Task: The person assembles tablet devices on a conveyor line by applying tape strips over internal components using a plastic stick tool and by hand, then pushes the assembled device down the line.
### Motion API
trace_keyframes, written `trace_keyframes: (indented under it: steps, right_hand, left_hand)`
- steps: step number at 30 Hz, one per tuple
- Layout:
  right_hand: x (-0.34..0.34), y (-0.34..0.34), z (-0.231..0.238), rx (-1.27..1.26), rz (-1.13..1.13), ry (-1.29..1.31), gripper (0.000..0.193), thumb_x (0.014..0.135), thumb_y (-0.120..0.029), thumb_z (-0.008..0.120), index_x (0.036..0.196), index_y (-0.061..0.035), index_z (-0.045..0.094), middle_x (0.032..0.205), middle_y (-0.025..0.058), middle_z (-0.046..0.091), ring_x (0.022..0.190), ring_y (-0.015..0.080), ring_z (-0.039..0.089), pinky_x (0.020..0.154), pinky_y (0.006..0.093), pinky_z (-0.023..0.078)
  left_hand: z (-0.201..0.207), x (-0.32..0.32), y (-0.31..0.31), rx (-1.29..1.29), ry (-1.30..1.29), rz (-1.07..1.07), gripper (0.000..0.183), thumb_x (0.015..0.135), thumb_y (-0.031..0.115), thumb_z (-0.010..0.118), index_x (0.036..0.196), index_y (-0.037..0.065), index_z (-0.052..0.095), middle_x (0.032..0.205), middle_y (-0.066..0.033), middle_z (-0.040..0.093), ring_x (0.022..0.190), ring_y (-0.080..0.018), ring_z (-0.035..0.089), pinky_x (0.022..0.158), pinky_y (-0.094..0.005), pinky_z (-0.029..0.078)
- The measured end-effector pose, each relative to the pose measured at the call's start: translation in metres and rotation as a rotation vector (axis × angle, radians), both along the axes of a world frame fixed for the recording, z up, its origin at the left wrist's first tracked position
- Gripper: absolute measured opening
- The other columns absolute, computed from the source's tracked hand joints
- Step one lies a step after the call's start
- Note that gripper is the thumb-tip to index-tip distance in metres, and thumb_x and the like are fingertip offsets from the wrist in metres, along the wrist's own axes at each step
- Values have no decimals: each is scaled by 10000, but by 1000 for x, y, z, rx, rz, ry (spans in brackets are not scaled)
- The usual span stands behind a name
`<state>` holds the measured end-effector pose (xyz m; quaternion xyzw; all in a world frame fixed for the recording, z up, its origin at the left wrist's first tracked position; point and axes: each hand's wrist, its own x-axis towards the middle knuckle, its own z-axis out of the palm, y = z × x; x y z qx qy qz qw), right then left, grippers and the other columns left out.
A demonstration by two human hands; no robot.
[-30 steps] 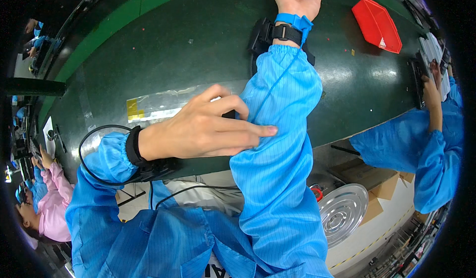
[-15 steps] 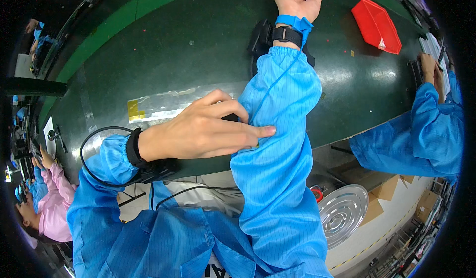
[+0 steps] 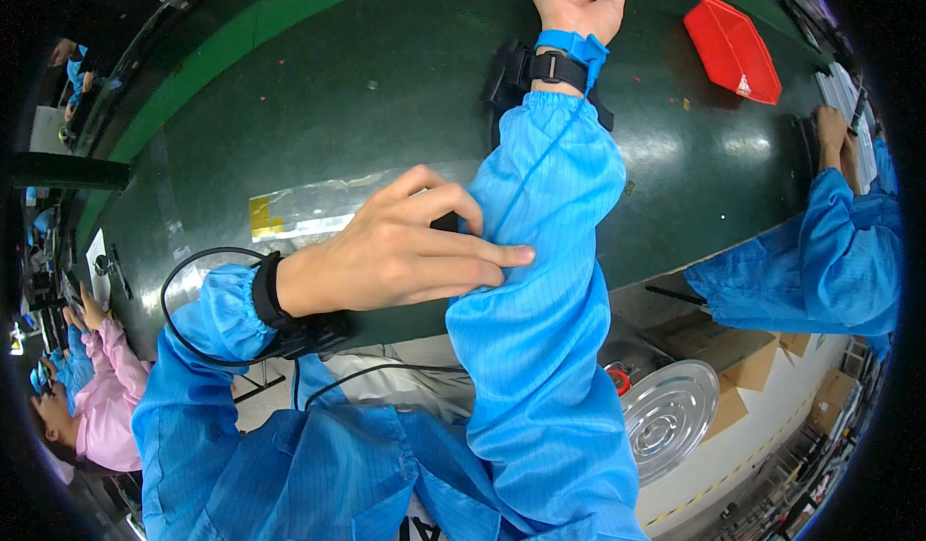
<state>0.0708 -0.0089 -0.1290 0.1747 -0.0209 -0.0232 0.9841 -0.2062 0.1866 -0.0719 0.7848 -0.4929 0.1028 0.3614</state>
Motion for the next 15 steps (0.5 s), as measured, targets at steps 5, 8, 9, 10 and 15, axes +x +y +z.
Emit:
trace_keyframes:
  steps: [5, 8, 9, 10, 15]
  right_hand:
    - [3, -7, -1, -5, -9, 3, 258, 1039, -258, 608, 848, -89, 572, 676, -20, 578, 592, 126, 524, 630, 290, 444]
    - [12, -19, 1, 6, 147, 58, 344, 991, -403, 630, 810, -116, 573, 613, -76, 530, 537, 100, 506, 596, 254, 420]
    - [12, -17, 0, 8, 144, 62, 330, 994, -403, 629, 845, -114, 575, 616, -78, 537, 539, 100, 506, 599, 254, 420]
    - [12, -16, 0, 9, 140, 67, 319, 997, -404, 628, 879, -111, 576, 619, -80, 544, 541, 100, 507, 602, 255, 420]
    - [11, -19, 0, 16, 171, 36, 308, 988, -396, 635, 888, -112, 574, 609, -79, 539, 540, 97, 505, 589, 252, 421]
  left_hand:
    - [3, -1, 0, 27, 37, -27, 211, 804, 290, 787, 966, 154, 787, 1231, 147, 735, 949, -154, 590, 839, -311, 436]
    - [0, -2, -1, 12, 118, -10, 206, 820, 289, 784, 973, 151, 788, 1230, 138, 737, 940, -159, 586, 846, -315, 433]
    - [-2, -3, -1, -17, 137, 0, 204, 827, 285, 782, 979, 150, 789, 1227, 135, 739, 936, -161, 585, 849, -317, 431]
    - [-3, -3, -1, -45, 155, 9, 201, 834, 282, 781, 985, 149, 789, 1225, 133, 741, 931, -163, 583, 851, -319, 430]
    - [-1, -4, -4, -38, 148, 18, 220, 836, 285, 788, 1011, 152, 795, 1219, 129, 743, 941, -161, 588, 863, -324, 429]
